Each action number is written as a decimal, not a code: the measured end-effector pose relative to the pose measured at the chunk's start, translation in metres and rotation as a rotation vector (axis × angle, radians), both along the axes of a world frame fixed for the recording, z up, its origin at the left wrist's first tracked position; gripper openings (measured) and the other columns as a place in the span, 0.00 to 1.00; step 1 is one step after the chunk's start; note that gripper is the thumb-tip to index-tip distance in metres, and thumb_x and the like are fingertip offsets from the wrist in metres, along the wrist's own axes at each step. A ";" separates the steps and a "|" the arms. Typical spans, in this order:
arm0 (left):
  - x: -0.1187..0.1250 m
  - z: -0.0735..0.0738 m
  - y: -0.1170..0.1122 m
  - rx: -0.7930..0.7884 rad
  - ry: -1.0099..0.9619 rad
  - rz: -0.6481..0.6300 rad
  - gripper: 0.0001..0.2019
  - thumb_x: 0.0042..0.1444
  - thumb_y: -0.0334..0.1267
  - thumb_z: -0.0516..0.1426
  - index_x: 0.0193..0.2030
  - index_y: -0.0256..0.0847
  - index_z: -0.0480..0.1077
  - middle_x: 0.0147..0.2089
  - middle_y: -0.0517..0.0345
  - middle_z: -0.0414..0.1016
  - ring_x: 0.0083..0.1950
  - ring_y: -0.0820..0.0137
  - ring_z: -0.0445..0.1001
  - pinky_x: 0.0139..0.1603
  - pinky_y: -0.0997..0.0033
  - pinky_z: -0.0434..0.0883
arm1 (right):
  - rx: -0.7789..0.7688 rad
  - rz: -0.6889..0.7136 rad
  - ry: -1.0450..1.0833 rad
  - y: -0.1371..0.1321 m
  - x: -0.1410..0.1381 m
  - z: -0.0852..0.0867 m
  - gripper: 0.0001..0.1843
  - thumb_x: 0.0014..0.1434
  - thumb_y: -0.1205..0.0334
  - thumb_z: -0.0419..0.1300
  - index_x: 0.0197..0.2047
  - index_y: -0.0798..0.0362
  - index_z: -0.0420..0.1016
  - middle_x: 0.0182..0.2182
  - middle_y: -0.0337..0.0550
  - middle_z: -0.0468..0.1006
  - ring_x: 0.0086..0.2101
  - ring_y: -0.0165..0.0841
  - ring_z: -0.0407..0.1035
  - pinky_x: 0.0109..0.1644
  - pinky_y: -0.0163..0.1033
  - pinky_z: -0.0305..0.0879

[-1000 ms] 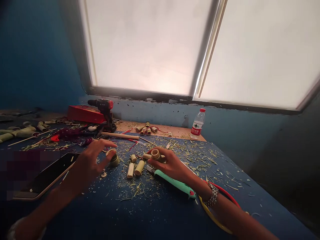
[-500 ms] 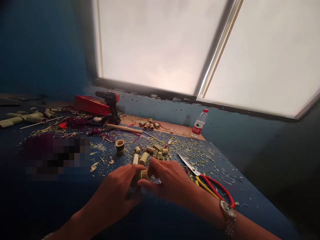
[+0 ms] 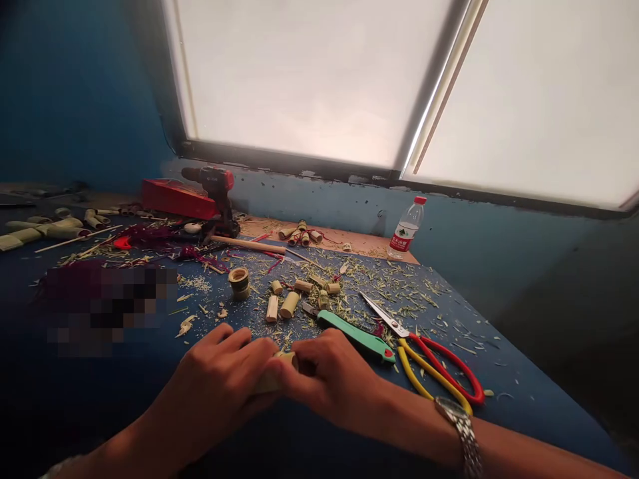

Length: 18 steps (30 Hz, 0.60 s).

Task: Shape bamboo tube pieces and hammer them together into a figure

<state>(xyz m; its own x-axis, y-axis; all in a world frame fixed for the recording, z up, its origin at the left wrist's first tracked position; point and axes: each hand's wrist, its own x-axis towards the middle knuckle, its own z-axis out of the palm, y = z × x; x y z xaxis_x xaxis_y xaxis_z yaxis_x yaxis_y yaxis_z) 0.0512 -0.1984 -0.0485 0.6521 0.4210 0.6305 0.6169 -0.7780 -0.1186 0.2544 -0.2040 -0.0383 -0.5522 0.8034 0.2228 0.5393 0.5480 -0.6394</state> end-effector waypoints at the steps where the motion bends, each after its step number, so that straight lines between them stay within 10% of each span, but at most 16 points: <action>1: -0.005 0.002 0.004 0.009 0.012 0.016 0.13 0.67 0.42 0.50 0.30 0.42 0.63 0.25 0.61 0.68 0.25 0.68 0.65 0.30 0.64 0.57 | 0.010 -0.013 0.047 0.006 0.008 0.001 0.28 0.68 0.46 0.51 0.20 0.52 0.52 0.17 0.31 0.49 0.19 0.24 0.43 0.21 0.35 0.41; 6: -0.033 0.006 0.019 -0.017 -0.101 0.147 0.12 0.66 0.44 0.52 0.34 0.41 0.65 0.26 0.59 0.70 0.25 0.67 0.64 0.29 0.66 0.58 | 0.129 -0.301 0.167 0.046 0.058 0.004 0.31 0.69 0.40 0.44 0.19 0.49 0.58 0.14 0.34 0.55 0.16 0.27 0.48 0.19 0.36 0.43; 13: -0.024 -0.006 0.033 -0.404 -0.152 0.121 0.06 0.64 0.41 0.54 0.42 0.42 0.62 0.34 0.60 0.71 0.33 0.66 0.69 0.33 0.65 0.66 | 0.347 -0.219 -0.476 0.064 0.052 -0.014 0.09 0.65 0.53 0.56 0.41 0.50 0.69 0.36 0.43 0.74 0.26 0.32 0.66 0.26 0.38 0.53; 18: -0.035 -0.020 0.042 -0.528 -0.234 0.012 0.09 0.65 0.35 0.52 0.50 0.44 0.59 0.48 0.56 0.71 0.47 0.67 0.72 0.47 0.63 0.71 | 0.457 -0.195 -0.542 0.069 0.039 -0.003 0.17 0.64 0.58 0.55 0.56 0.49 0.69 0.49 0.50 0.72 0.29 0.35 0.70 0.30 0.42 0.63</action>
